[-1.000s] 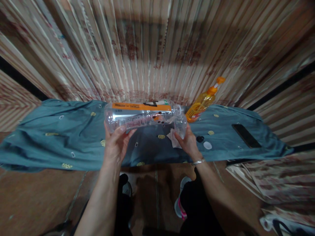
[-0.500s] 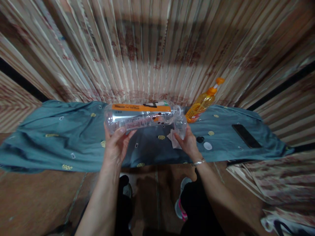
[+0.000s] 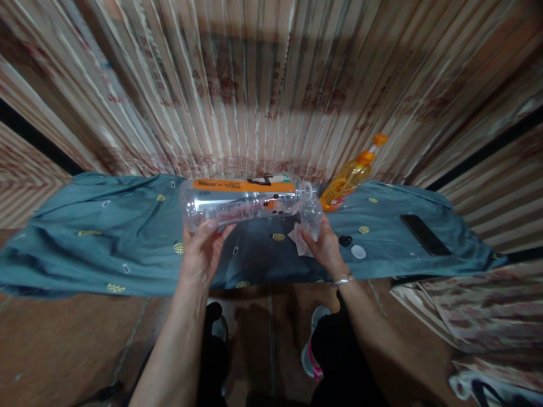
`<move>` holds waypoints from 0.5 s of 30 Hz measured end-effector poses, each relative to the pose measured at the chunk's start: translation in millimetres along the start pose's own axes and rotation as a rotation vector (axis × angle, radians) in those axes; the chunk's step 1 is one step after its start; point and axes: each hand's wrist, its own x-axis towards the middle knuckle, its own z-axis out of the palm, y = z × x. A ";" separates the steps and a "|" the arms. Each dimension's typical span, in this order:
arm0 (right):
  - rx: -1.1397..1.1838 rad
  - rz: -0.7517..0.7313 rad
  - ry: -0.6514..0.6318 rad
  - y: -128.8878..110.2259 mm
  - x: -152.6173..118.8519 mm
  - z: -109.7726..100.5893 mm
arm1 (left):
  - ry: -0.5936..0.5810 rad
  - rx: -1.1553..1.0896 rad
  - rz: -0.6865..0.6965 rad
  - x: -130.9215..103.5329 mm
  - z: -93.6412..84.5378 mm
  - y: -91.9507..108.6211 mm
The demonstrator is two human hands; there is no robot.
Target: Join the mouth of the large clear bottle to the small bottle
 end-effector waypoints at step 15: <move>-0.001 -0.040 0.010 -0.2 -0.2 0.5 | 0.035 -0.034 -0.030 1.2 0.2 0.4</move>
